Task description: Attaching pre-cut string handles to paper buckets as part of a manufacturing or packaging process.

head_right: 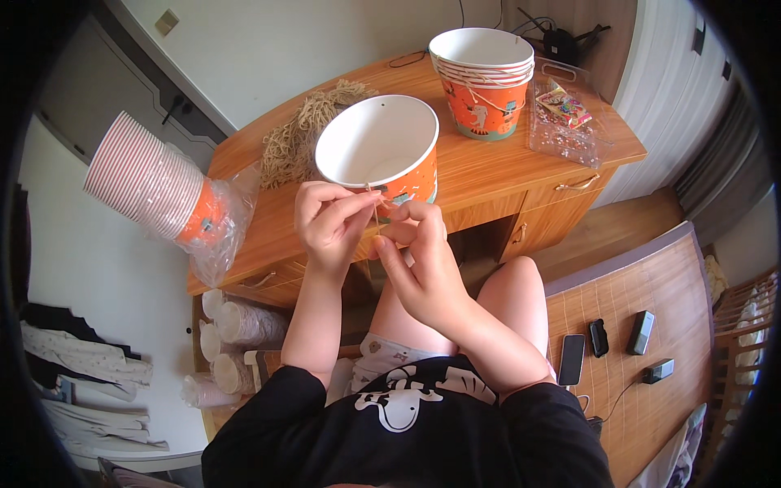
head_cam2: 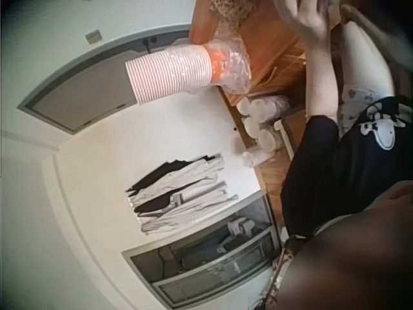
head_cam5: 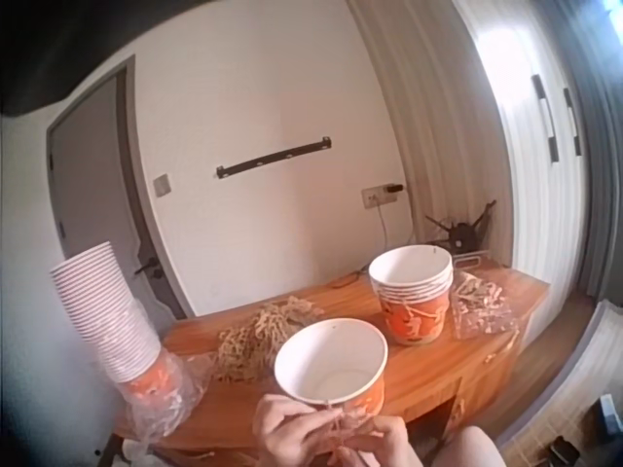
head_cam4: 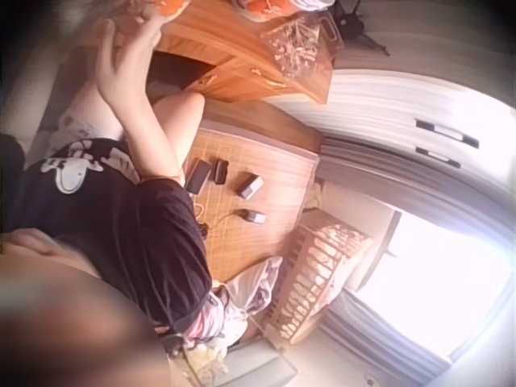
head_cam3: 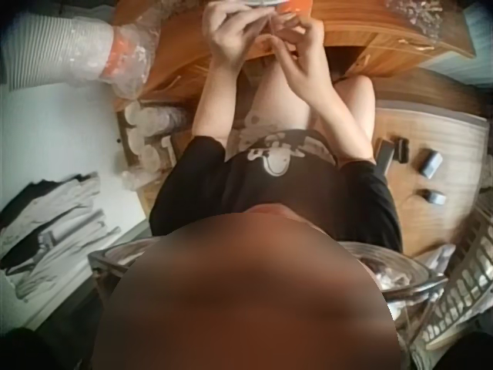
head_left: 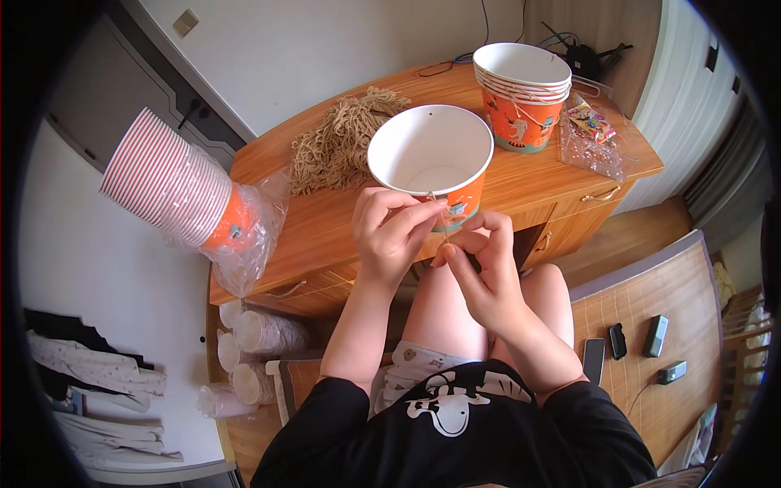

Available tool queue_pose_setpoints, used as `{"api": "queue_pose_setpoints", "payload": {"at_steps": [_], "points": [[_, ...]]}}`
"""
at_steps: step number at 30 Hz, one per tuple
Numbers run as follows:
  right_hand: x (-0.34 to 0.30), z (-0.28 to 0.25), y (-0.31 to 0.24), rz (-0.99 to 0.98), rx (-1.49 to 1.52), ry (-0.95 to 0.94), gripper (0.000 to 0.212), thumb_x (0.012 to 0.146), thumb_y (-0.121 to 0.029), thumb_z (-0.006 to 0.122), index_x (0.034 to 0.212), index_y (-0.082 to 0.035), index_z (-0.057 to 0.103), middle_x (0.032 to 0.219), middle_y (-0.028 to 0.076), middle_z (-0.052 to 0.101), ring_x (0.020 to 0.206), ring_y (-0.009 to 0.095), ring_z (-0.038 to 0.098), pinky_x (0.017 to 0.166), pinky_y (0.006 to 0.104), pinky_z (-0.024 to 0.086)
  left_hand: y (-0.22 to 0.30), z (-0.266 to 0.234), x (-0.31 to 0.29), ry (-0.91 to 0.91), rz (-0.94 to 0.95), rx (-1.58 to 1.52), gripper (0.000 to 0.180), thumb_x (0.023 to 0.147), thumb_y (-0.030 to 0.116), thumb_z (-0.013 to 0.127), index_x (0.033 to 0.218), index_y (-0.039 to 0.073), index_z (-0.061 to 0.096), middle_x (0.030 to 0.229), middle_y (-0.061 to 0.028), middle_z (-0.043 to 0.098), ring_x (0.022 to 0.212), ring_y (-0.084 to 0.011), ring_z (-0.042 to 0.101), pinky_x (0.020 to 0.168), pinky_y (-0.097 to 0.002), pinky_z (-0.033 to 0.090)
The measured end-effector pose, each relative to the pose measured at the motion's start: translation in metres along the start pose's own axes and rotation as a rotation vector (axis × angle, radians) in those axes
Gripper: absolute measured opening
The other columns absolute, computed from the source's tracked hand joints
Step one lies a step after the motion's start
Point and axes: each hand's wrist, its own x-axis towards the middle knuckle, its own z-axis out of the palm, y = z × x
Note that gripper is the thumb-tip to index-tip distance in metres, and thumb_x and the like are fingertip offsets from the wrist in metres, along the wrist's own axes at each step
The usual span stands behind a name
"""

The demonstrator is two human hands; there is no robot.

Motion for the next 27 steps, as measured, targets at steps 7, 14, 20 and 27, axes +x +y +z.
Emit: {"api": "queue_pose_setpoints", "payload": {"at_steps": [7, 14, 20, 27], "points": [[-0.007, -0.003, -0.019, -0.068, -0.039, -0.095, 0.032, 0.099, 0.006, 0.055, 0.121, -0.002, 0.033, 0.083, 0.01, 0.063, 0.076, 0.017, 0.066, 0.073, 0.0274, 0.05, -0.019, 0.001, -0.025, 0.079, -0.239, -0.059, 0.031, 0.071, 0.007, 0.09, 0.1, 0.01, 0.079, 0.112, -0.0039, 0.061, 0.099, -0.0194, 0.057, 0.084, -0.0339, 0.05], [-0.008, -0.01, -0.056, -0.02, -0.019, -0.616, 0.015, 0.091, 0.003, 0.065, 0.103, -0.006, 0.065, 0.1, 0.007, 0.07, 0.091, 0.027, 0.066, 0.083, 0.0379, 0.05, -0.021, 0.033, -0.029, 0.065, -0.449, -0.258, 0.134, 0.066, 0.034, 0.097, 0.161, 0.005, 0.007, 0.156, -0.0251, 0.025, 0.142, -0.0408, 0.035, 0.115, -0.0523, 0.036], [0.026, -0.065, -0.104, -0.337, -0.112, -0.8, 0.023, 0.088, -0.001, 0.062, 0.108, -0.007, 0.07, 0.095, 0.009, 0.068, 0.089, 0.031, 0.064, 0.079, 0.0404, 0.049, -0.016, 0.015, -0.014, 0.028, -0.593, -0.705, 0.142, 0.069, 0.03, 0.096, 0.161, 0.009, -0.009, 0.151, -0.0234, 0.037, 0.136, -0.0333, 0.047, 0.113, -0.0506, 0.041], [0.038, -0.132, -0.108, 0.047, 0.0, -0.461, 0.029, 0.075, 0.003, 0.056, 0.095, 0.006, 0.076, 0.089, 0.018, 0.075, 0.079, 0.024, 0.072, 0.063, 0.0308, 0.052, 0.041, -0.058, -0.004, -0.247, -0.903, -1.382, 0.07, 0.106, 0.043, 0.04, 0.164, 0.022, 0.009, 0.149, -0.0215, 0.051, 0.135, -0.0347, 0.054, 0.118, -0.0545, 0.036]]}}
